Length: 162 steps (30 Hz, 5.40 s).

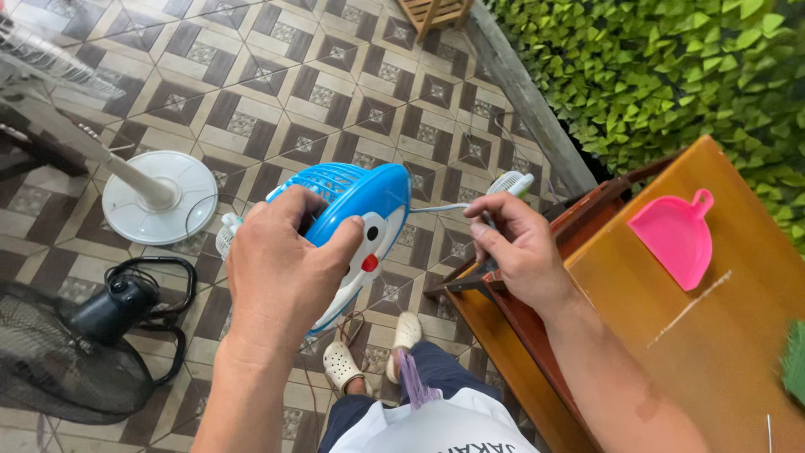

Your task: The person sits on the floor and disassembles a white turtle-shaped fan using a screwdriver. They remove the front grille, unscrew the back cover, and separate the fan blade assembly from the housing.

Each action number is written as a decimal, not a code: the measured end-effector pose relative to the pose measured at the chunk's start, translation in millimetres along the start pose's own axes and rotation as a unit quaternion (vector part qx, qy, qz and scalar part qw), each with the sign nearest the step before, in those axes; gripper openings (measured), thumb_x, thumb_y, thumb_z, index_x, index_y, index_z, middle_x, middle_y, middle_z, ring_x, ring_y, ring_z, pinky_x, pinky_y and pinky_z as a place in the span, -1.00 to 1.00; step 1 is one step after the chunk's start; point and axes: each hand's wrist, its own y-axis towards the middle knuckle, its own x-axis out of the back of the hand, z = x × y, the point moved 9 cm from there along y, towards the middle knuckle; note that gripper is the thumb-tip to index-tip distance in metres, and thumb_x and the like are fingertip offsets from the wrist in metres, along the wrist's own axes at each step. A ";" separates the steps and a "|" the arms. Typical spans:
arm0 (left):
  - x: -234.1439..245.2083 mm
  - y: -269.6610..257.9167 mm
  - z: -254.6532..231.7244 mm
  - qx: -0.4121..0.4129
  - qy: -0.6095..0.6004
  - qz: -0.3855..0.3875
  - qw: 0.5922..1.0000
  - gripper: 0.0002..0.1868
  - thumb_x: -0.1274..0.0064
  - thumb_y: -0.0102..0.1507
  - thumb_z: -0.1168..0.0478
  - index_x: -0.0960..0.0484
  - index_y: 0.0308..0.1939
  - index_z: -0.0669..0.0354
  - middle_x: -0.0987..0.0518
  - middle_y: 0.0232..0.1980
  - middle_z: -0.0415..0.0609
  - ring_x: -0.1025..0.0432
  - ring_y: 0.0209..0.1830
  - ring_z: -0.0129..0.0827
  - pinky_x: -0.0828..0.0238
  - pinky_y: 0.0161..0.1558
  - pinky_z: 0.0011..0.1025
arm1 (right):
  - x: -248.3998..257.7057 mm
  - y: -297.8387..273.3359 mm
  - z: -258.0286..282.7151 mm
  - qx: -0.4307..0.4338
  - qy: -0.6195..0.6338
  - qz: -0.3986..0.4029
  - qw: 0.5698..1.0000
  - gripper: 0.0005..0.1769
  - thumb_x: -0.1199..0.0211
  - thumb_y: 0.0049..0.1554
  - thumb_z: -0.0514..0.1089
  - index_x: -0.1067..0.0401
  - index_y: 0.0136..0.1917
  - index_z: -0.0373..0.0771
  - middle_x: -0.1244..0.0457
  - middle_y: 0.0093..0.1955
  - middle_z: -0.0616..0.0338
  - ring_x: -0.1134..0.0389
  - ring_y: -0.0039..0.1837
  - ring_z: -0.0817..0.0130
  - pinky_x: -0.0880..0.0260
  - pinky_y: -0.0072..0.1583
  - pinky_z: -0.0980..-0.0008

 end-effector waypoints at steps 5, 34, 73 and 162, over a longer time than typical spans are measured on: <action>-15.6 38.2 62.2 0.018 -0.049 -0.065 0.997 -0.68 -0.11 0.12 0.07 -0.72 -0.20 0.21 -0.64 -0.25 0.18 -0.54 -0.24 0.00 -0.44 -0.14 -0.13 | -64.4 63.9 -24.9 -0.109 -0.006 0.097 0.989 -0.72 -0.19 0.25 -0.28 -0.44 0.22 -0.36 -0.25 -0.12 0.32 -0.25 -0.18 0.60 -0.31 -0.12 0.55; -186.4 261.9 219.8 0.177 -0.440 0.158 0.866 -0.67 0.05 0.26 0.00 -0.56 -0.32 0.21 -0.54 -0.28 -0.10 -0.34 -0.30 -0.38 -0.30 -0.18 -0.38 | -193.3 282.9 -145.5 -0.059 -0.446 0.127 0.884 0.14 -0.39 -0.16 -0.08 0.05 0.61 0.14 -0.08 0.36 -0.10 -0.38 0.13 -0.17 -0.44 0.14 -0.01; -322.6 423.5 620.7 0.158 -0.019 0.013 0.987 -0.56 -0.09 0.18 0.02 -0.68 0.11 0.02 -0.70 0.00 0.03 -0.57 0.00 -0.08 -0.46 0.05 -0.17 | -317.0 422.2 -665.9 -0.031 -0.368 0.110 0.923 0.17 -0.49 -0.26 0.04 -0.11 0.59 0.11 -0.28 0.31 -0.01 -0.37 0.25 0.04 -0.40 0.24 0.12; -766.8 337.9 141.4 -0.541 0.167 0.247 0.786 -0.49 -0.23 0.05 0.19 -0.65 0.12 -0.02 -0.37 0.40 0.11 -0.24 0.36 0.07 -0.25 0.22 0.07 | 316.8 109.1 -659.2 -0.343 -0.519 -0.478 0.620 -0.28 -0.43 0.05 0.12 -0.33 0.44 0.05 0.08 0.64 -0.01 0.18 0.67 -0.12 0.53 0.51 -0.57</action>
